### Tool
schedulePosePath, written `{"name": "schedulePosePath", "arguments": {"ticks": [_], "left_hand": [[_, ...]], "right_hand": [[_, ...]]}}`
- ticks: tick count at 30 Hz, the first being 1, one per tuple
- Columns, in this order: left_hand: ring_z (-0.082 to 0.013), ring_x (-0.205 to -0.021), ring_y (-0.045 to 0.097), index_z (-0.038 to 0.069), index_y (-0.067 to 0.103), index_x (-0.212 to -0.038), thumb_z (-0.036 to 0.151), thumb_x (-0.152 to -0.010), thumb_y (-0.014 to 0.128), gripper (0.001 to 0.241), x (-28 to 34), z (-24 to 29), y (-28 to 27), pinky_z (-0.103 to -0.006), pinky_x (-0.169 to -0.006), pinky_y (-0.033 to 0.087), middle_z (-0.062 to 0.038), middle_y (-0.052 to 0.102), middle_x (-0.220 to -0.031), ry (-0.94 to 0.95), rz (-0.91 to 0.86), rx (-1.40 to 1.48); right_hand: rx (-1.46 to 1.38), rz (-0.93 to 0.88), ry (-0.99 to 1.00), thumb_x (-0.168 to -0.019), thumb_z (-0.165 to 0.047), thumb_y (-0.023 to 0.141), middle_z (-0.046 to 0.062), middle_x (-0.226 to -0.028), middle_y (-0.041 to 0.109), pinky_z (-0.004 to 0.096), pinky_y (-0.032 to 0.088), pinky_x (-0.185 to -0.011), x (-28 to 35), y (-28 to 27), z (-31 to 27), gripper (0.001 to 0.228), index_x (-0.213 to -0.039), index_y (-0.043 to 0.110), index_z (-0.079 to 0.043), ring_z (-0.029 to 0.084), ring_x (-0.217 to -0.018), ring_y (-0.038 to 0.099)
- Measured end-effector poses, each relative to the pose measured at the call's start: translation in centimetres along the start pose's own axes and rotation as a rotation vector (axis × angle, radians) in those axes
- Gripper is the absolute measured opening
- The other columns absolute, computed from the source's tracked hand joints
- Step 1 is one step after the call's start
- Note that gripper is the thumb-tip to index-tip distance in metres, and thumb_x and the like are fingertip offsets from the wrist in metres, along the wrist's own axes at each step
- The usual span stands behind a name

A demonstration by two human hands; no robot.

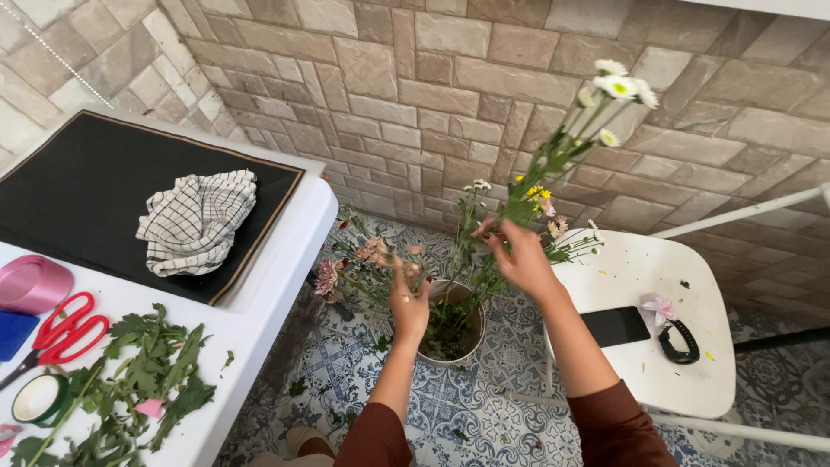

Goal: The person trims and cleans flower stems using shears and a cloth while another person assists at a workspace.

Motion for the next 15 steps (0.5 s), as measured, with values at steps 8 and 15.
{"name": "schedulePosePath", "arguments": {"ticks": [8, 15], "left_hand": [[-0.041, -0.133, 0.004, -0.001, -0.015, -0.136, 0.011, -0.082, 0.061, 0.094, 1.1, 1.1, -2.5, -0.0495, -0.101, 0.038, -0.025, -0.012, -0.141, -0.179, 0.026, 0.033], [-0.0462, -0.131, 0.001, -0.005, -0.018, -0.136, -0.006, -0.084, 0.044, 0.08, 1.7, 2.3, -3.1, -0.0513, -0.103, 0.031, -0.032, -0.015, -0.14, -0.063, -0.14, 0.228]], "right_hand": [[0.059, 0.062, 0.065, -0.083, 0.001, 0.049, 0.012, -0.086, 0.067, 0.044, 0.052, -0.07, 4.6, 0.1, -1.6, 0.015, -0.096, 0.054, -0.004, 0.033, -0.075, 0.065], [-0.006, 0.217, -0.029, -0.092, 0.002, 0.04, 0.013, -0.084, 0.064, 0.04, 0.053, -0.068, 5.6, -2.8, -4.2, 0.011, -0.096, 0.05, 0.0, 0.028, -0.07, 0.066]]}}
Point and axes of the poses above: each hand's wrist, its own x-axis away from the middle knuckle, its own y-axis out of the palm, z = x × y, the point moved 4 cm from there along -x, towards the middle knuckle
